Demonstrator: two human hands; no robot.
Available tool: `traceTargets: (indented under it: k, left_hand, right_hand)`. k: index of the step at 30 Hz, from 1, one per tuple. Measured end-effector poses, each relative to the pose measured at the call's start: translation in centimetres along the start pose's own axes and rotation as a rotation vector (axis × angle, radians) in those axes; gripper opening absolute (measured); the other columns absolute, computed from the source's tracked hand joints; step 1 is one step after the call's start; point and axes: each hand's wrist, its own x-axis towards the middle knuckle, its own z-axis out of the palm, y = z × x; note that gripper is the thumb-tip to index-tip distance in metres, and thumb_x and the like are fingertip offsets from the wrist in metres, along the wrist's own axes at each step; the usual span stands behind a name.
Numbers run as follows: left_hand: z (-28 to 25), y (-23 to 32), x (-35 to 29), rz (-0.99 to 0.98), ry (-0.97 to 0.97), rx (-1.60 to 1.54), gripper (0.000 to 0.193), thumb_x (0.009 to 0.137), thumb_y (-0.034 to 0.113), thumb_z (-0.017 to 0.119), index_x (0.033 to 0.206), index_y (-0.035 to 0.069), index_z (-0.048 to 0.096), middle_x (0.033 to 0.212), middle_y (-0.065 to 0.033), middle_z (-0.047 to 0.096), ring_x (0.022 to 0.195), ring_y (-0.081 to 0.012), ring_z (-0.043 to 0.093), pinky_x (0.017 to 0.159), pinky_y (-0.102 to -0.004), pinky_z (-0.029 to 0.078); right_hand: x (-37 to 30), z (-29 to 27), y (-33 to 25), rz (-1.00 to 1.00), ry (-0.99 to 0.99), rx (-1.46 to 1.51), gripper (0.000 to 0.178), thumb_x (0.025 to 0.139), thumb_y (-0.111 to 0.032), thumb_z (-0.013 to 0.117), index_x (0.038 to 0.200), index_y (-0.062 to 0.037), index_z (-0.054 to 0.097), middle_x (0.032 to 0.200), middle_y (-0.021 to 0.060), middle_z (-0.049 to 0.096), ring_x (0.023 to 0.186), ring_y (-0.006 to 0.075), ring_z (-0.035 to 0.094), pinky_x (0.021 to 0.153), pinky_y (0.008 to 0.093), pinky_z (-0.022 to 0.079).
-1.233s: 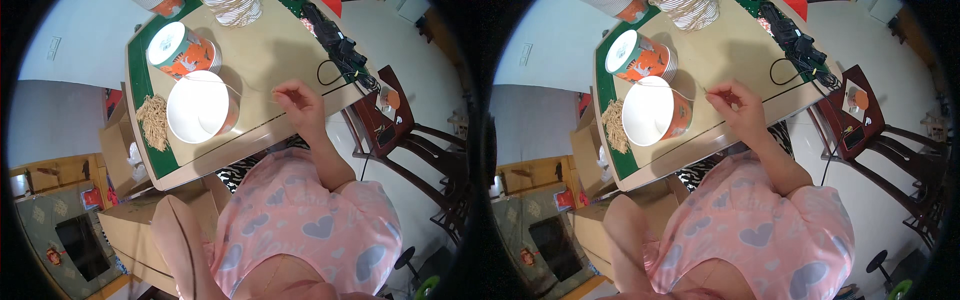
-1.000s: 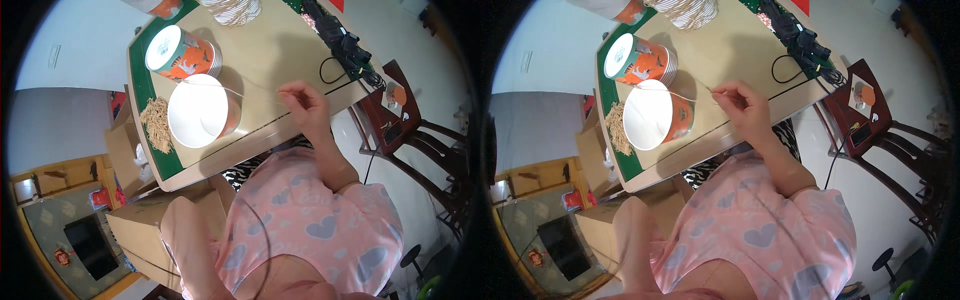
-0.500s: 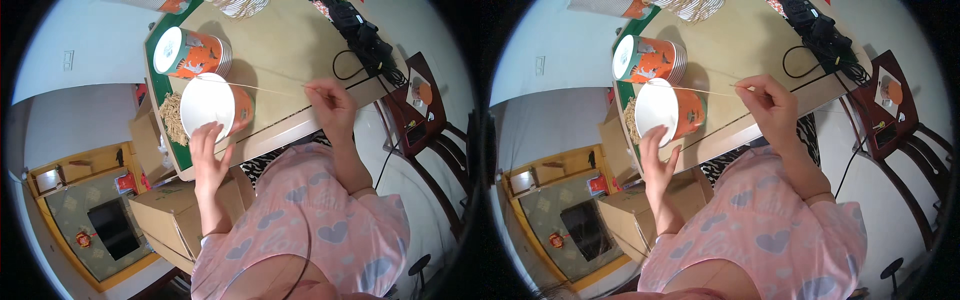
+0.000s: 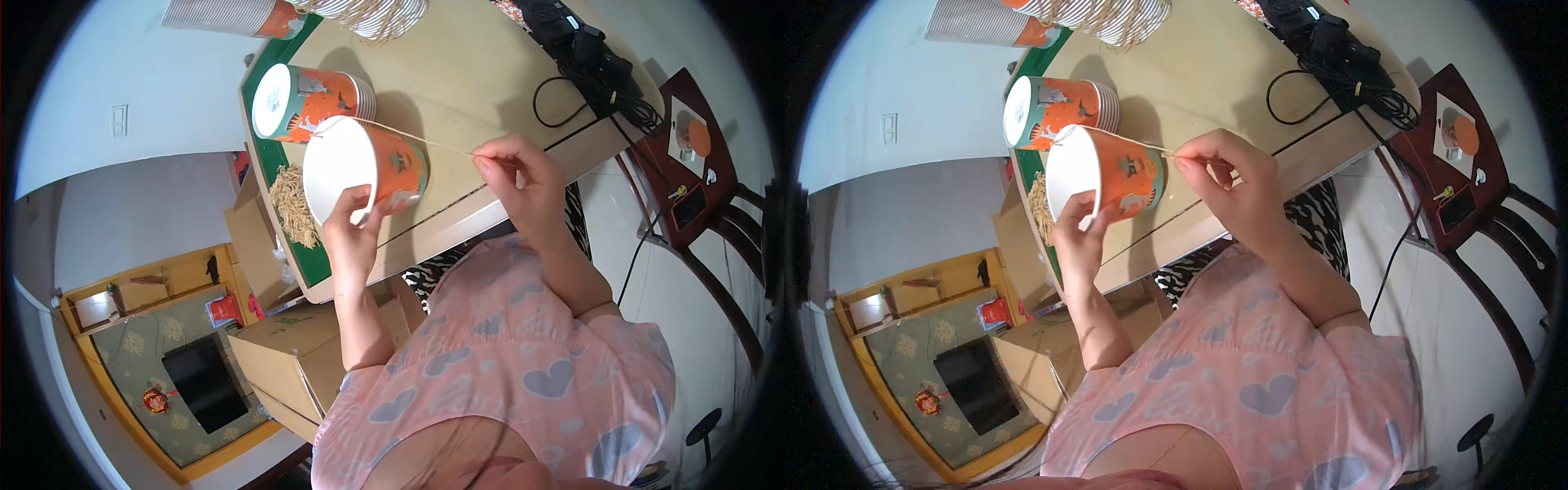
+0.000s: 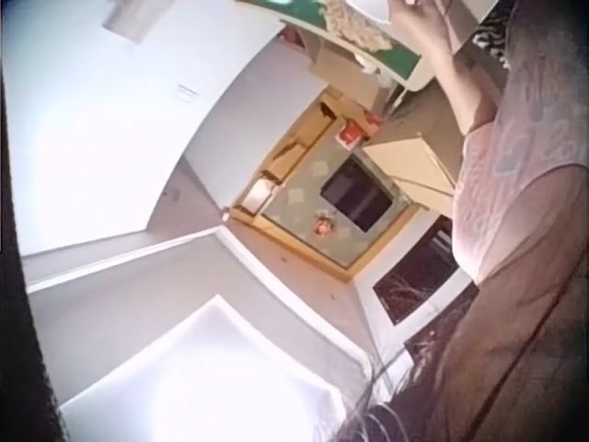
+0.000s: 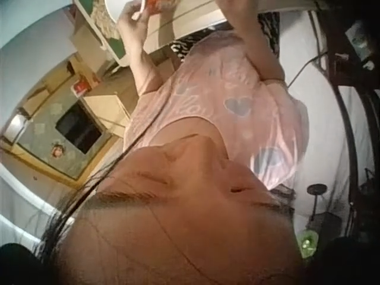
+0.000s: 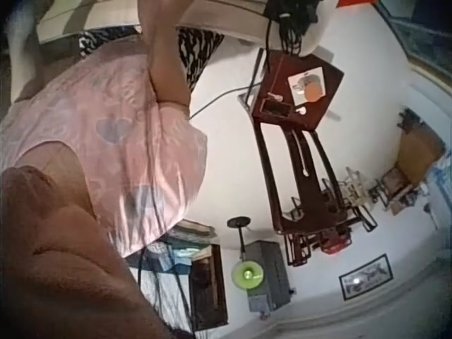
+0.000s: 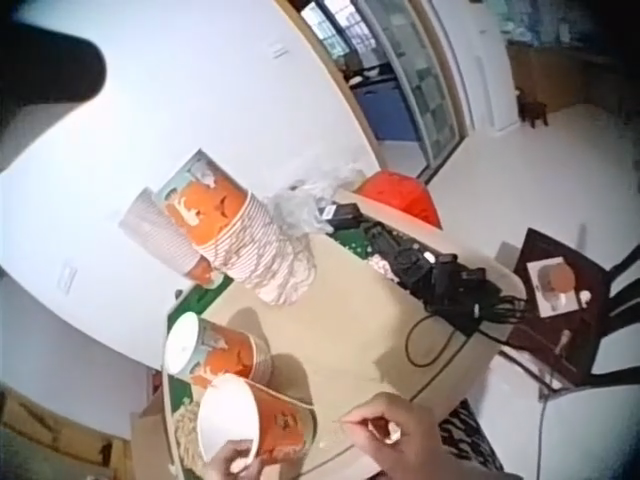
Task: Placing rubber bands around individual paper bowls for organization.
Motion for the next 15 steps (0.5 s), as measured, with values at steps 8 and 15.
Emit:
traceTargets:
  k: [8,15]
  left_hand:
    - [-3.3,-0.4,-0.9,0.249,-0.037,0.288,0.015,0.077,-0.006,0.065,0.090,0.001,0.062,0.081,-0.0098,0.066,0.076,-0.0178,0.065,0.071,-0.0282,0.051]
    - [-2.9,0.1,-0.6,0.193,-0.025,0.093,0.016,0.076,-0.007,0.065,0.091,-0.001,0.061,0.081,-0.0055,0.066,0.079,-0.0128,0.062,0.073,-0.0258,0.048]
  right_hand:
    - [0.1,0.4,0.4,-0.080,0.046,0.091,0.005,0.081,0.000,0.064,0.085,-0.0026,0.063,0.076,0.0011,0.062,0.066,0.0053,0.054,0.061,0.0187,0.044]
    - [-0.5,0.6,-0.3,-0.015,-0.086,-0.008,0.007,0.082,0.003,0.063,0.088,-0.0003,0.063,0.082,0.0036,0.064,0.075,0.0088,0.059,0.069,0.0225,0.048]
